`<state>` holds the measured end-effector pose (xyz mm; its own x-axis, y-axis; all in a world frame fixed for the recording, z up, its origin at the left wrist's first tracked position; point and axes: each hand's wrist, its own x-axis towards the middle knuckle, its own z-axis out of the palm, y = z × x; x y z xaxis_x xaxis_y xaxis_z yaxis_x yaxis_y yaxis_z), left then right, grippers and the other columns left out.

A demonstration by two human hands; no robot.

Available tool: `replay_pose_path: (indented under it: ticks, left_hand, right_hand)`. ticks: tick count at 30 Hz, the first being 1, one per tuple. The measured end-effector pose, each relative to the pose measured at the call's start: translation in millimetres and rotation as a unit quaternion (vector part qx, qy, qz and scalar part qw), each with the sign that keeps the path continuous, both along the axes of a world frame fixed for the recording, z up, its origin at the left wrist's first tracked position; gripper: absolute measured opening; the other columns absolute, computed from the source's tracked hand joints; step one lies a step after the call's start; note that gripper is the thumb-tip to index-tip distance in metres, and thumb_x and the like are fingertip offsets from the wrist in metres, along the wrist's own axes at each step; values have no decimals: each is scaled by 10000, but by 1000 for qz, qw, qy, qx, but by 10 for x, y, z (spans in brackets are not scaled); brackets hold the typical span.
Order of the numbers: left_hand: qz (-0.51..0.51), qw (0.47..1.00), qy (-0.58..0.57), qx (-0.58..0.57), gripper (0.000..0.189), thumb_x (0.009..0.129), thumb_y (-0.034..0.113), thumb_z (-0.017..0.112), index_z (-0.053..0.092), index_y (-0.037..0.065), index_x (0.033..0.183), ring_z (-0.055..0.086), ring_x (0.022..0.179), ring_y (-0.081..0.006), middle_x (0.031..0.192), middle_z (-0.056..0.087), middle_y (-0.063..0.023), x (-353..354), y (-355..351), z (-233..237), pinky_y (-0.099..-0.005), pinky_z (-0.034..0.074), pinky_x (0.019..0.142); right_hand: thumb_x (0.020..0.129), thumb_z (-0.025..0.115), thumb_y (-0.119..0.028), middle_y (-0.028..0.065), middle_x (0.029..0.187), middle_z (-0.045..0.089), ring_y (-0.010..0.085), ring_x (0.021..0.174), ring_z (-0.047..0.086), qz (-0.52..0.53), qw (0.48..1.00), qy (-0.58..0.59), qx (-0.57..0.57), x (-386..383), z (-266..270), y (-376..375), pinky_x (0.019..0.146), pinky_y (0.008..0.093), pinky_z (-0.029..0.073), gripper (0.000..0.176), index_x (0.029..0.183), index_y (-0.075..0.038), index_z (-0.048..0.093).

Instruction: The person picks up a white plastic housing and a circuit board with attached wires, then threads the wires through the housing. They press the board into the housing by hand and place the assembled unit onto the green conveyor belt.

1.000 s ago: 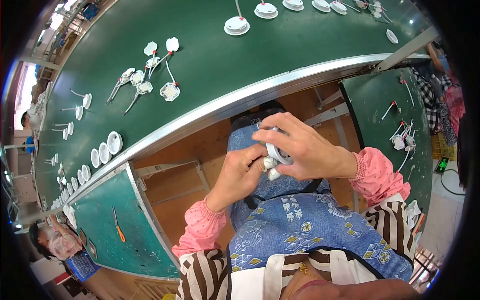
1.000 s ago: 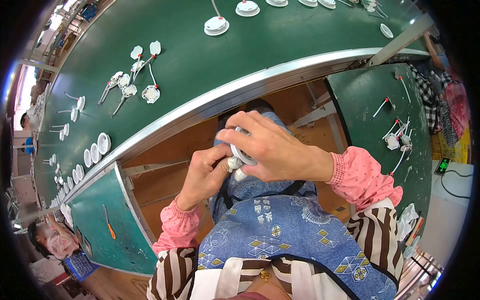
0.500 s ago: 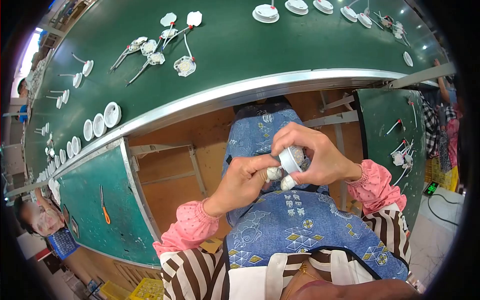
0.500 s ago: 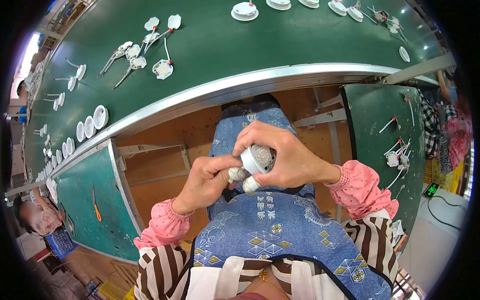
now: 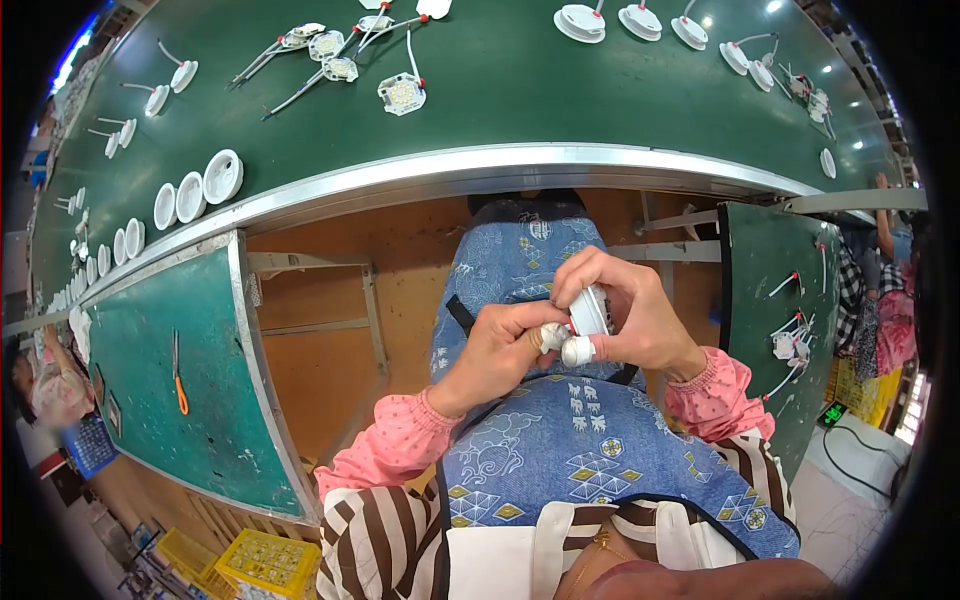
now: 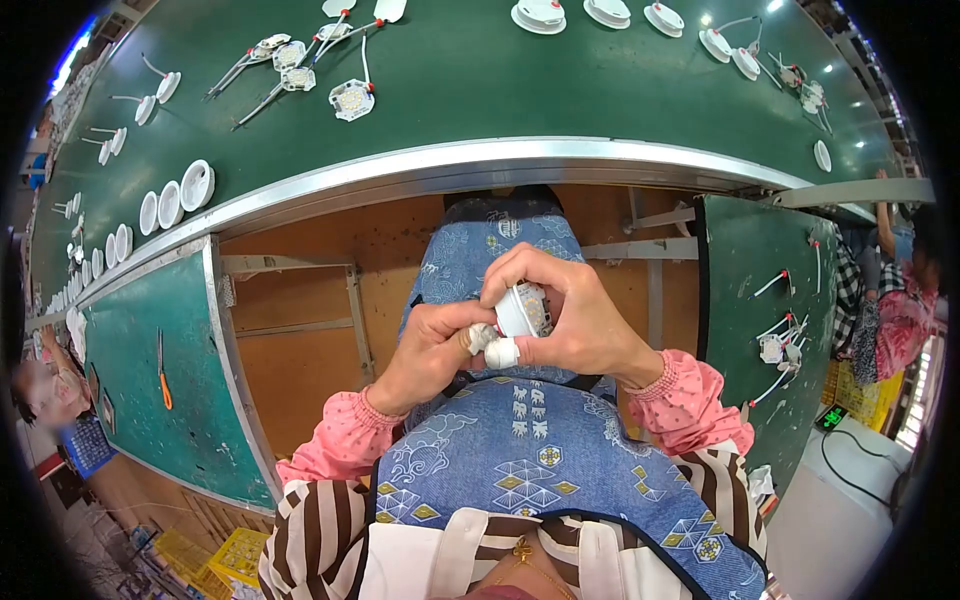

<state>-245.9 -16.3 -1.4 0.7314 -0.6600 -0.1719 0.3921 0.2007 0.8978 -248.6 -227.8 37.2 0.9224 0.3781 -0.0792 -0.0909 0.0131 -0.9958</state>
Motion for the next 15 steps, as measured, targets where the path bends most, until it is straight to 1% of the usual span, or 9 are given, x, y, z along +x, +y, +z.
replay_pose_path:
  ticks: [1, 3, 6, 9, 10, 13, 15]
  left_hand:
    - [21, 1000, -11, -4, 158, 1004, 57, 579, 714, -14, 1047, 530, 645, -58, 738, 614, -6, -13, -15, -10, -229, 417, 553]
    - [25, 1000, -2, 4, 165, 1012, 63, 566, 711, -11, 1039, 515, 632, -52, 721, 598, 4, -37, -14, 17, -231, 413, 549]
    - [18, 999, 24, 12, 166, 1015, 68, 558, 707, -5, 1024, 503, 625, -47, 706, 582, 16, -56, -47, 46, -237, 400, 543]
    - [9, 999, 21, 25, 162, 1013, 70, 557, 703, 3, 999, 492, 614, -43, 693, 570, 22, 7, -58, 32, -242, 385, 535]
    - [12, 999, 13, 27, 160, 1012, 71, 558, 702, 5, 991, 490, 611, -42, 688, 568, 22, 11, -64, 37, -243, 381, 532]
    - [14, 999, -15, 44, 160, 1008, 70, 560, 700, 5, 962, 489, 604, -44, 672, 566, 18, 32, -56, 50, -248, 382, 530]
    - [7, 998, -30, 53, 163, 1005, 66, 561, 700, 2, 948, 491, 602, -48, 663, 567, 16, 49, -26, 76, -252, 389, 532]
  right_hand:
    - [707, 893, -151, 90, 1121, 625, 160, 1053, 594, 1, 1000, 0, 25, 16, -28, 3, 931, 330, 482, 471, 1096, -18, 664]
    - [729, 885, -172, 94, 1124, 625, 158, 1041, 594, -5, 997, 4, 76, 0, -103, 3, 931, 326, 481, 495, 1134, -4, 656]
    - [755, 880, -226, 114, 1157, 632, 177, 1074, 609, -32, 992, 75, 100, -53, -158, -6, 966, 337, 484, 561, 1202, 6, 633]
    - [746, 893, -262, 124, 1194, 635, 198, 1127, 616, -79, 980, 146, 108, -45, -104, 38, 1011, 358, 481, 642, 1258, 0, 609]
    - [738, 903, -288, 135, 1219, 636, 215, 1166, 616, -69, 984, 129, 101, -42, -162, 8, 1016, 378, 495, 680, 1277, -6, 599]
    - [705, 916, -313, 117, 1169, 628, 203, 1109, 623, -89, 986, 102, 95, -47, -294, 43, 993, 354, 499, 678, 1226, -7, 608]
    - [693, 927, -316, 110, 1159, 628, 202, 1102, 623, -76, 985, 115, 108, -57, -324, 33, 992, 358, 497, 684, 1213, -10, 603]
